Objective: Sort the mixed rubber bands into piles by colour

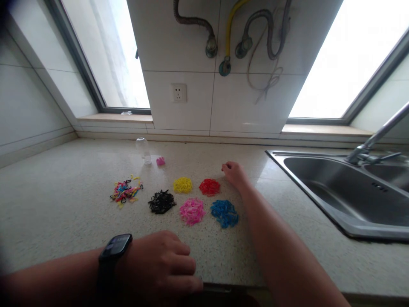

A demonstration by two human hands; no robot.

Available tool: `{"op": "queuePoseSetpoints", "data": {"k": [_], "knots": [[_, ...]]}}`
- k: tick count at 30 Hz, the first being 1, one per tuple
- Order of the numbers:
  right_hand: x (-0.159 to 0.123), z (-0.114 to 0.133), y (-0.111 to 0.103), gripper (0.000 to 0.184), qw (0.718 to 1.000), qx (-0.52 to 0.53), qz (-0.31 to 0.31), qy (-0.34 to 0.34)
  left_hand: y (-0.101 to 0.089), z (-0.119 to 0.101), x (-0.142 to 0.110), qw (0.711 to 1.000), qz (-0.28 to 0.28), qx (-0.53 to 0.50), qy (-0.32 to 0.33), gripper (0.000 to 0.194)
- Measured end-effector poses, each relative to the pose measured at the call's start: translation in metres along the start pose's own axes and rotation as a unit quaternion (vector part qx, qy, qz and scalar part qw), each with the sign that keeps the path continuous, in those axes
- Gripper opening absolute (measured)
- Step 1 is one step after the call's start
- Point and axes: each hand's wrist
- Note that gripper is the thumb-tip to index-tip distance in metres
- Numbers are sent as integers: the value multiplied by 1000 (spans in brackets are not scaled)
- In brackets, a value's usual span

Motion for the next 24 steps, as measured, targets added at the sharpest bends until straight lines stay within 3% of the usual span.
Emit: {"op": "queuePoseSetpoints", "data": {"k": [3,6,8,11,14,19,24], "knots": [[0,0,-2,34,1000,-1,-4,6,-11,10,-2,1000,0,18,-19,16],[1,0,-1,34,1000,-5,-3,12,-39,27,-9,995,9,47,-84,19],[2,-1,-1,34,1000,-2,-4,15,-64,44,-20,983,19,48,-174,19],[4,-3,0,36,1000,4,-5,16,-99,78,-50,937,21,-17,-348,24],[5,-5,1,36,1000,5,3,19,-119,117,-98,907,12,-14,-421,29],[6,-8,1,36,999,8,8,30,-123,165,-178,856,42,-55,-513,29],[6,-9,1,36,999,5,10,30,-116,180,-212,829,78,-110,-543,29]]}}
Point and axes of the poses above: each hand's wrist, its own x-axis towards the middle knuckle, its own y-axis out of the palm, z = x × y, and after that the axes turned 7 degrees about -x, right-handed
